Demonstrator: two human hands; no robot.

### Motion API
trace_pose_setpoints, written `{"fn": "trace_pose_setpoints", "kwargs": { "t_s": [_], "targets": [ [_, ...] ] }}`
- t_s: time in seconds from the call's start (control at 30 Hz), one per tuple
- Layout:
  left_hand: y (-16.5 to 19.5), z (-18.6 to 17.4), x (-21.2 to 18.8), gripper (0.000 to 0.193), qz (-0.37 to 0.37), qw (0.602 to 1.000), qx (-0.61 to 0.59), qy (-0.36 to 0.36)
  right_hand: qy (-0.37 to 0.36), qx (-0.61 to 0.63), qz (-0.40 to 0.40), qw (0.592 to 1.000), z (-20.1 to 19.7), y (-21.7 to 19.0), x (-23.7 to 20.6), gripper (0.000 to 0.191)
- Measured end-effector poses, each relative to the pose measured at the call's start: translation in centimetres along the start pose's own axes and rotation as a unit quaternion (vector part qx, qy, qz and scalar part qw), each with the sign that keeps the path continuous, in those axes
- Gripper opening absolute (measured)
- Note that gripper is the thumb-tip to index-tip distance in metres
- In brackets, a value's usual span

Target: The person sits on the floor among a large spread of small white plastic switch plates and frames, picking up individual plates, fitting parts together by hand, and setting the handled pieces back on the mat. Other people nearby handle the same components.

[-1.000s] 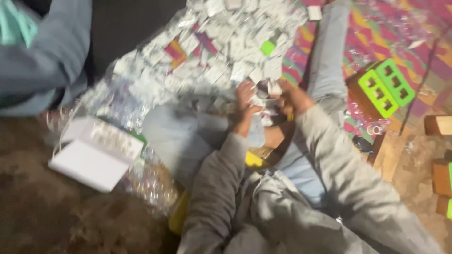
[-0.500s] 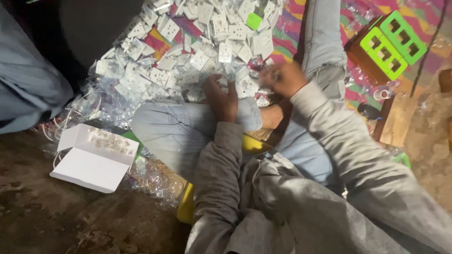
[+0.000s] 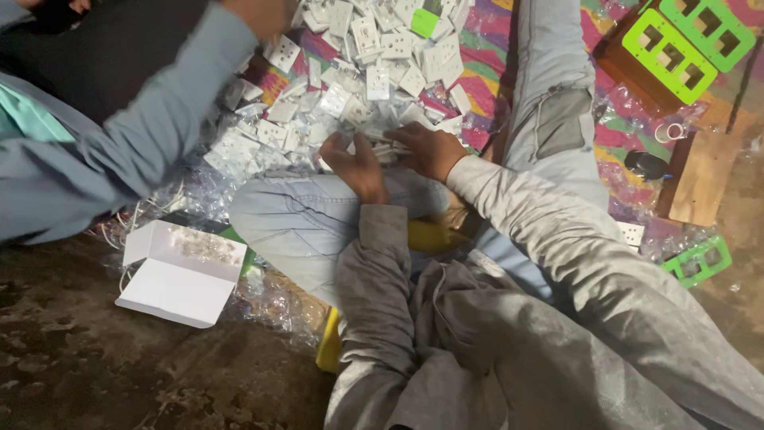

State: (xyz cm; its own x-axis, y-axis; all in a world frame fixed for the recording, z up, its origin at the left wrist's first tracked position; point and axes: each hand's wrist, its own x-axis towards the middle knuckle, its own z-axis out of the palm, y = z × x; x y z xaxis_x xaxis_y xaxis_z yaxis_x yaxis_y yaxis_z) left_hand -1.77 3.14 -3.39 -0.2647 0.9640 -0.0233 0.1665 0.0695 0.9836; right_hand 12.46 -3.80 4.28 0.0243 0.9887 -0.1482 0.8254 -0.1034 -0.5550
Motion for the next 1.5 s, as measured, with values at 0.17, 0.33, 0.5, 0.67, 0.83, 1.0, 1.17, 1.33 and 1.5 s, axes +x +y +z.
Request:
{"fn": "trace_pose_setpoints", "kwargs": {
  "t_s": [0.17,0.33,0.5,0.67,0.83,1.0,1.17,1.33,1.5],
  "targets": [
    [0.3,0.5,0.1,0.041,-0.148,0.944,-0.291,-0.055,-0.054,0.002,0.057,0.997,-0.2,1.5,0.2,0.062],
    [0.5,0.6,0.3,0.024,-0.141,0.961,-0.231,-0.055,-0.060,0.030,-0.016,0.998,-0.6,1.5,0.0,0.055],
    [1.2,0.1,0.1,0.021,-0.177,0.945,-0.270,-0.055,-0.041,0.016,-0.003,0.999,-1.6,2.2,-0.3,0.039],
    [2.4,0.0,-0.2,0.019,-0.141,0.969,-0.175,-0.100,0.041,0.107,0.060,0.992,-2.3,4.3,0.0,0.040],
    [4.4,0.4,-1.0,0.023,-0.126,0.962,-0.161,-0.183,0.098,0.174,0.065,0.978,-2.7,6.0,0.0,0.029],
    [5.5,0.6,-2.5,0.039,-0.015,0.970,-0.083,-0.229,0.103,0.393,0.070,0.911,-3.4,5.5,-0.5,0.026],
    [4.8,1.5,-2.3,0.048,-0.129,0.911,-0.155,-0.359,0.097,0.447,0.006,0.889,-4.4,3.4,-2.6,0.031],
    [4.5,1.8,-2.4,0.048,-0.148,0.884,-0.255,-0.362,0.007,0.505,0.047,0.862,-5.7,2.1,-5.2,0.045],
    [5.1,1.2,-2.6,0.040,-0.158,0.868,-0.276,-0.382,0.084,0.489,0.055,0.866,-6.2,0.7,-7.3,0.050]
  ]
}}
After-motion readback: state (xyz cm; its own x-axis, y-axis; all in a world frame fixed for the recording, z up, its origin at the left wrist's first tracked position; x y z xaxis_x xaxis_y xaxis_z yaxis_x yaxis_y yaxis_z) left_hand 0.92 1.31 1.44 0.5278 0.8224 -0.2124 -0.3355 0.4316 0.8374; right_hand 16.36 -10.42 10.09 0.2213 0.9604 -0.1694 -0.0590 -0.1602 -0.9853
